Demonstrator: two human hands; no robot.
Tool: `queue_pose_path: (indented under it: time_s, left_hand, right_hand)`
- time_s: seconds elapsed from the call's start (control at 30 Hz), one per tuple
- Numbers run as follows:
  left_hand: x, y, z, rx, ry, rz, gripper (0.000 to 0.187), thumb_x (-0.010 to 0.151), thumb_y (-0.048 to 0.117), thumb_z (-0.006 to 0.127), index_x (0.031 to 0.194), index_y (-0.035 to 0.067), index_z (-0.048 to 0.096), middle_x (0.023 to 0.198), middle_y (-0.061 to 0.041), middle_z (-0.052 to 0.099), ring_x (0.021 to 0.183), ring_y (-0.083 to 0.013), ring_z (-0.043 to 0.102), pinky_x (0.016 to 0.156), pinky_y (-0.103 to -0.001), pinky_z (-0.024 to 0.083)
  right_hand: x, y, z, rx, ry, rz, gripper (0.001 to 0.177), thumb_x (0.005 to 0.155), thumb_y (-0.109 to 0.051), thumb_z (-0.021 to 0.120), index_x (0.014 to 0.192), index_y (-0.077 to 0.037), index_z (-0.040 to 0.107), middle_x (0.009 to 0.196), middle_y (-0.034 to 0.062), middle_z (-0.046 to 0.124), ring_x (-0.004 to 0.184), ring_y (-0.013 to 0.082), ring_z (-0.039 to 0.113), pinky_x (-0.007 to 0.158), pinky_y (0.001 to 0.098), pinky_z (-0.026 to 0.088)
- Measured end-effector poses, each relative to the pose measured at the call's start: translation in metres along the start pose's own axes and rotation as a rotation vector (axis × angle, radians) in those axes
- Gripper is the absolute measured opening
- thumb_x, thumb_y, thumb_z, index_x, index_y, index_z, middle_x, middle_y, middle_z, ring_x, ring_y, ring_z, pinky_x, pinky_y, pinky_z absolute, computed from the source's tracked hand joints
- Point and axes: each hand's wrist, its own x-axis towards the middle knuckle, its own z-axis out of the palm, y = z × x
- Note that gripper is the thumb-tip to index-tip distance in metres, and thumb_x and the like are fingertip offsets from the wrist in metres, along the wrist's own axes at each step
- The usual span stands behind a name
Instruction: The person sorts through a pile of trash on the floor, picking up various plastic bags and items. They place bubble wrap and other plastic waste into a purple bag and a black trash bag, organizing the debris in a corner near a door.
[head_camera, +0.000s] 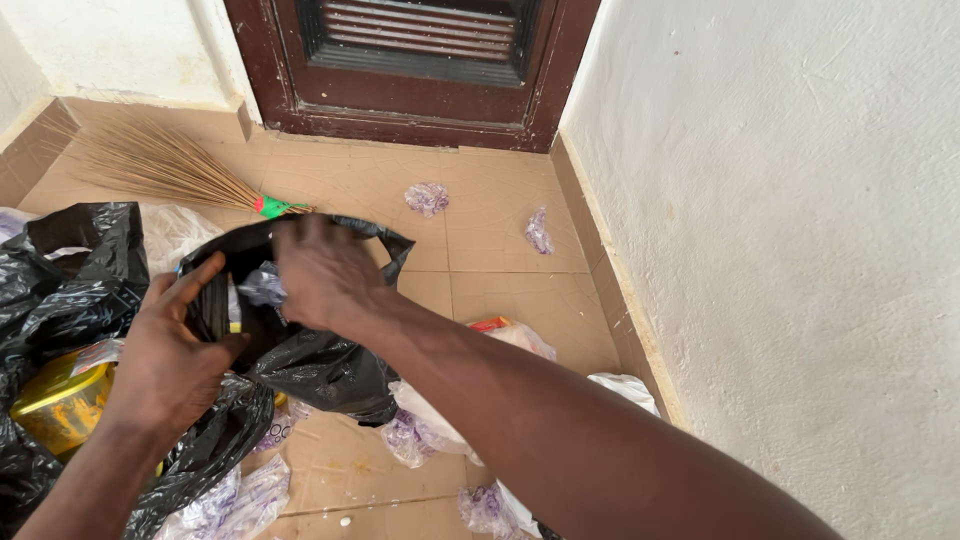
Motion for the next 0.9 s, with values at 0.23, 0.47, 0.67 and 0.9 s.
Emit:
queue_pose_path:
  time_s: [0.23, 0.47, 0.67, 0.9]
  left_hand:
    - [0.006, -0.026, 0.006, -0.130, 0.027, 0.074, 0.089, 0.067, -0.014, 0.068, 0.152, -0.001, 0.044, 0.142, -0.010, 0.047, 0.116, -0.0219, 0.061, 0.093, -0.030, 0.050]
    - [0.006, -0.016, 0.003, 0.044, 0.020, 0.168, 0.088, 0.068, -0.010, 0.074, 0.151, 0.001, 0.049, 0.145, -0.011, 0.051, 0.125, -0.0243, 0.058, 0.105, -0.030, 0.044]
    - [0.013, -0.027, 0.009, 0.028, 0.050, 0.208, 0.093, 0.063, -0.013, 0.072, 0.152, -0.001, 0.047, 0.163, -0.019, 0.035, 0.146, -0.0291, 0.042, 0.116, -0.032, 0.036]
    - [0.013, -0.021, 0.009, -0.013, 0.049, 0.071, 0.104, 0.061, -0.007, 0.084, 0.153, 0.001, 0.036, 0.161, -0.014, 0.035, 0.147, -0.0244, 0.037, 0.119, -0.031, 0.030]
  right_hand:
    - [-0.005, 0.008, 0.019, -0.083, -0.119, -0.094, 0.029, 0.083, -0.014, 0.062, 0.108, -0.016, 0.076, 0.132, 0.0075, 0.064, 0.127, 0.0260, 0.058, 0.105, 0.0585, 0.041]
    - [-0.004, 0.028, 0.013, -0.125, -0.164, 0.154, 0.030, 0.086, -0.013, 0.062, 0.114, -0.006, 0.072, 0.126, 0.0178, 0.069, 0.119, 0.0339, 0.064, 0.114, 0.0538, 0.033]
    - [0.007, 0.065, 0.052, -0.019, -0.388, 0.024, 0.042, 0.092, -0.013, 0.058, 0.129, 0.007, 0.055, 0.123, 0.0246, 0.069, 0.115, 0.0378, 0.068, 0.094, 0.0451, 0.055]
    - [-0.022, 0.038, -0.001, 0.049, -0.027, 0.006, 0.047, 0.086, -0.004, 0.061, 0.132, 0.001, 0.053, 0.123, 0.0250, 0.069, 0.117, 0.0379, 0.066, 0.098, 0.0457, 0.053]
